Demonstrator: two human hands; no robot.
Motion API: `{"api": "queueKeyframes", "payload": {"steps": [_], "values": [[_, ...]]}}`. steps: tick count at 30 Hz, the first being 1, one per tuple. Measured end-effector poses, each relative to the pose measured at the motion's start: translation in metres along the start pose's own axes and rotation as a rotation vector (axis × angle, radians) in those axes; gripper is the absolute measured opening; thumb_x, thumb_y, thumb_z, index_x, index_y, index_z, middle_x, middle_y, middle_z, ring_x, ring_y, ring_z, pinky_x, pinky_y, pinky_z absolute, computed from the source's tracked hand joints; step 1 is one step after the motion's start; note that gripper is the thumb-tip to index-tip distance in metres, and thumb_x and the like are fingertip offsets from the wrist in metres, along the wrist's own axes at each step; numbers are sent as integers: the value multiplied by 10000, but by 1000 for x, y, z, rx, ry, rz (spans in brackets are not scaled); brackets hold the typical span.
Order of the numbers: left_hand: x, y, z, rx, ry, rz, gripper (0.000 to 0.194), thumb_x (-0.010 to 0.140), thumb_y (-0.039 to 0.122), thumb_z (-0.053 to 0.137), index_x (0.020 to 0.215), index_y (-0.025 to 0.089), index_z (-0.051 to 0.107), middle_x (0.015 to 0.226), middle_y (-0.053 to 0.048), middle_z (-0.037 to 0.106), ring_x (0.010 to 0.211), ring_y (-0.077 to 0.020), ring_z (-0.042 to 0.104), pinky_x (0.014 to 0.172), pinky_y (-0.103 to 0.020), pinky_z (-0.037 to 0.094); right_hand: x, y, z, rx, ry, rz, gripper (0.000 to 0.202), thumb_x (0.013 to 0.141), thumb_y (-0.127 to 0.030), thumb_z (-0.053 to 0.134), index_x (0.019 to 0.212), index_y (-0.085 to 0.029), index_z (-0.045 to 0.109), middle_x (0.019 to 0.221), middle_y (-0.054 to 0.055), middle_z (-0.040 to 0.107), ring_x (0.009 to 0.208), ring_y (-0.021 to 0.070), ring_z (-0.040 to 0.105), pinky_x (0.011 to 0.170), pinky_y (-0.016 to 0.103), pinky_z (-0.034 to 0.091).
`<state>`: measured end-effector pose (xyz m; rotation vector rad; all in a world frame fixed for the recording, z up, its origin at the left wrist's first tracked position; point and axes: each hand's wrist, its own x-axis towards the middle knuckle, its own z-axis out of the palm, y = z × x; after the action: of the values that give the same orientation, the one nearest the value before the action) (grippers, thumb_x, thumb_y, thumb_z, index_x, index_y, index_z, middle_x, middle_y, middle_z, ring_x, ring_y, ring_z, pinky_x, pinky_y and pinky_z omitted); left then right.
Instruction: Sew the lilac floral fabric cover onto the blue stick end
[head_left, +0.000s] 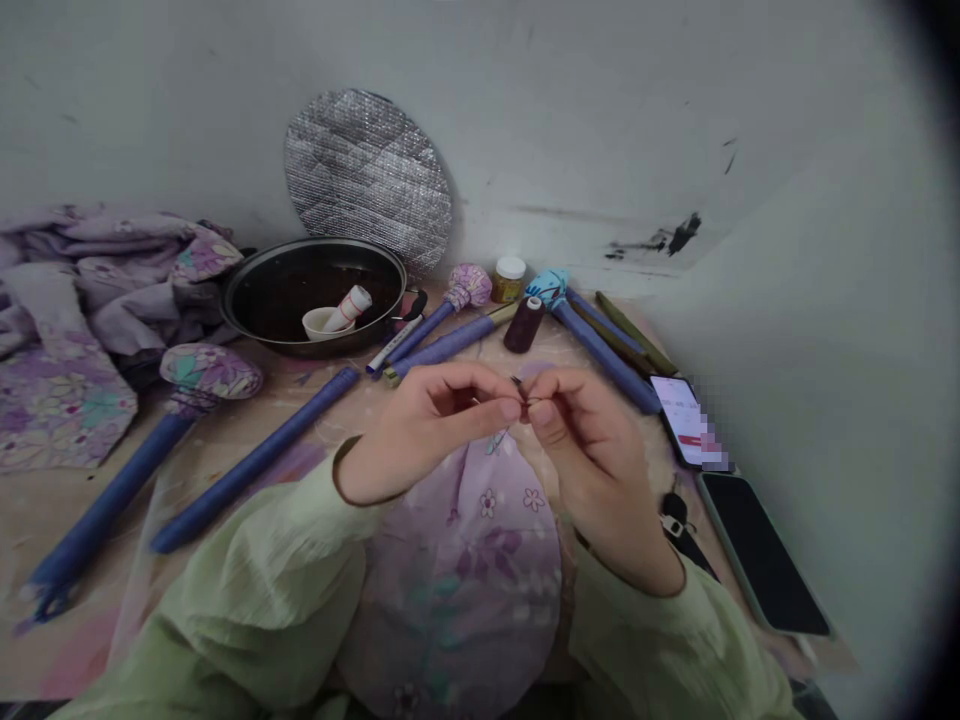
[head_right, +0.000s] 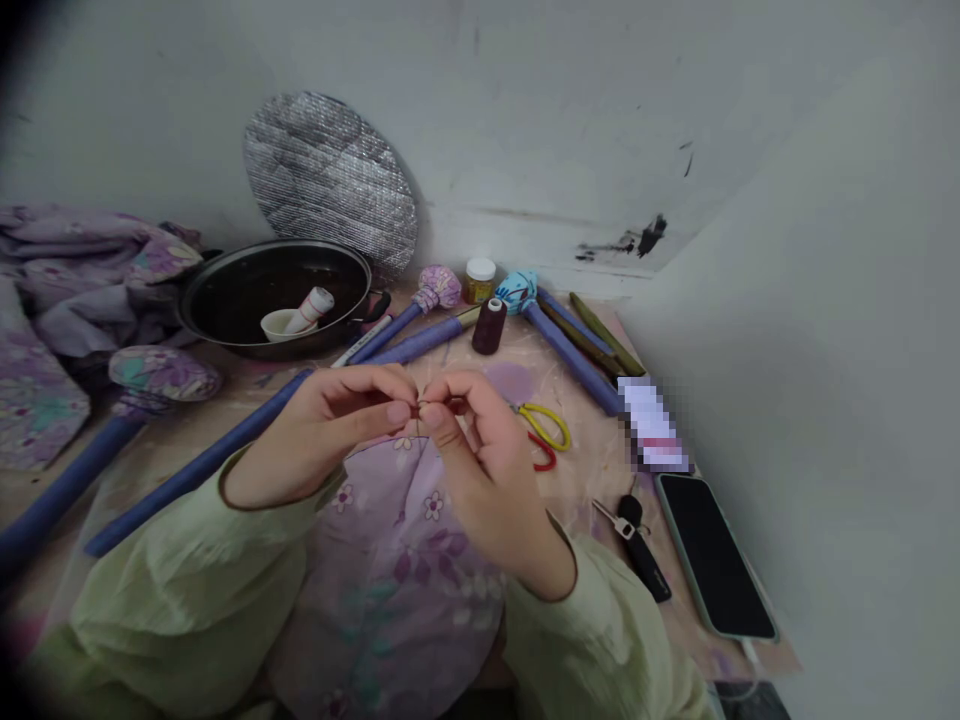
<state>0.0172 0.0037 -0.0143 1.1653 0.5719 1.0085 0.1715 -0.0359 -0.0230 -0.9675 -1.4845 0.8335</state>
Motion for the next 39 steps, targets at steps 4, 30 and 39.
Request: {"api": "queueKeyframes", "payload": {"steps": [4,30,39], "values": [[2,1,-3,-124,-93,-183,160,736,263,796,701,128,716,621,22,599,591,-68,507,572,-190,382,0,0,-1,61,-52,-51,85,970,-199,531,903,-246,557,828,-53,580,777,74,582,716,206,475],[1,2,0,-50,-1,-146,250,610,111,876,806,151,726,655,47,564,619,-57,510,580,-160,436,2,-1,-3,-203,32,-94,60,964,-207,539,913,-235,554,831,-19,614,787,114,593,710,259,473],[0,-3,1,-3,46,44,67,752,225,816,728,185,767,713,17,685,682,-78,588,680,-185,483,1,-2,-4,-113,9,17,58,951,-256,554,902,-229,568,808,-21,597,732,112,574,644,248,472]]}}
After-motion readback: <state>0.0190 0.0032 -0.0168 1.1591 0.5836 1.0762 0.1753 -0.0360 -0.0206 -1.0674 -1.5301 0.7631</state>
